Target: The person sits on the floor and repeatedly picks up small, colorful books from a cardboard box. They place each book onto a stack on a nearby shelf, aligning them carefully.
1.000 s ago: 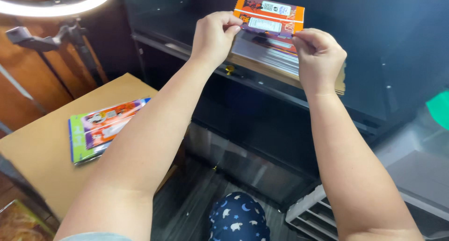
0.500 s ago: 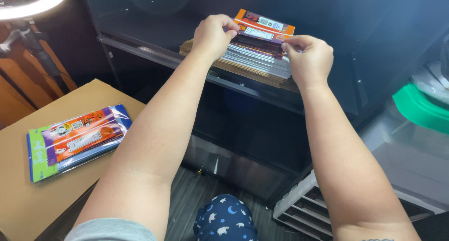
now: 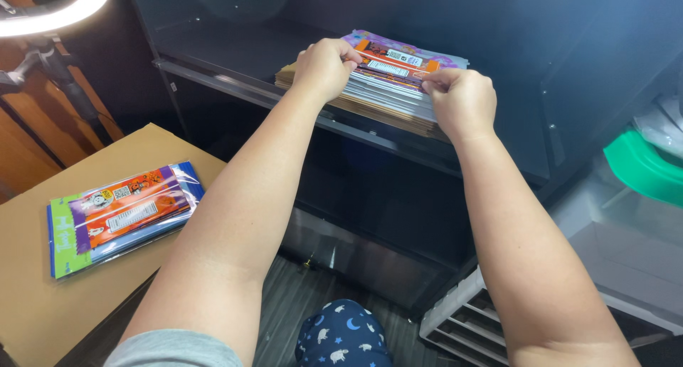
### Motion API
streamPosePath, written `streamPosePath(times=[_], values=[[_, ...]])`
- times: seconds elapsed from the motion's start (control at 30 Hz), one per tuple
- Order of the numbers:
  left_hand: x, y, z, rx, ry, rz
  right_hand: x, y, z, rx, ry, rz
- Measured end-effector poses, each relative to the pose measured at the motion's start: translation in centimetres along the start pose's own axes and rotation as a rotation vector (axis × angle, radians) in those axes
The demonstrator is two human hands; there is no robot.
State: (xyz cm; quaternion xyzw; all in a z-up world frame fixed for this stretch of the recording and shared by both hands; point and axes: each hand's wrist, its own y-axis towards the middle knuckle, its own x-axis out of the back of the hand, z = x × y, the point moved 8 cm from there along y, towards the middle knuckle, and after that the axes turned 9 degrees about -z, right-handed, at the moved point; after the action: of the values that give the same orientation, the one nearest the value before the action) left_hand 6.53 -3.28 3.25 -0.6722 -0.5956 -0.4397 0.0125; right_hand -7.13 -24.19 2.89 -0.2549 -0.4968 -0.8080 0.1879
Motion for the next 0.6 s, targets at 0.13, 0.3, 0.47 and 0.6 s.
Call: streamPosePath(times=[0.13, 0.3, 0.47, 0.6], values=[[-0.8, 0.5, 0.2, -0.085, 0.047, -0.006, -0.3, -0.2, 0.0, 0.032, -0.009, 0.03], [-1.1, 0.5, 0.4, -0.094, 0.081, -0.015, -0.2, -0.5, 0.7, 0.093, -0.036, 0.037], [-1.2, -0.3, 0.2, -0.059, 0.111, 0.005, -0.1, -0.9, 1.1, 0.096, -0.074, 0.044], [-1.0, -0.6, 0.1, -0.065, 0.095, -0.006, -0.3, -0.7, 0.8, 0.099, -0.063, 0.013]])
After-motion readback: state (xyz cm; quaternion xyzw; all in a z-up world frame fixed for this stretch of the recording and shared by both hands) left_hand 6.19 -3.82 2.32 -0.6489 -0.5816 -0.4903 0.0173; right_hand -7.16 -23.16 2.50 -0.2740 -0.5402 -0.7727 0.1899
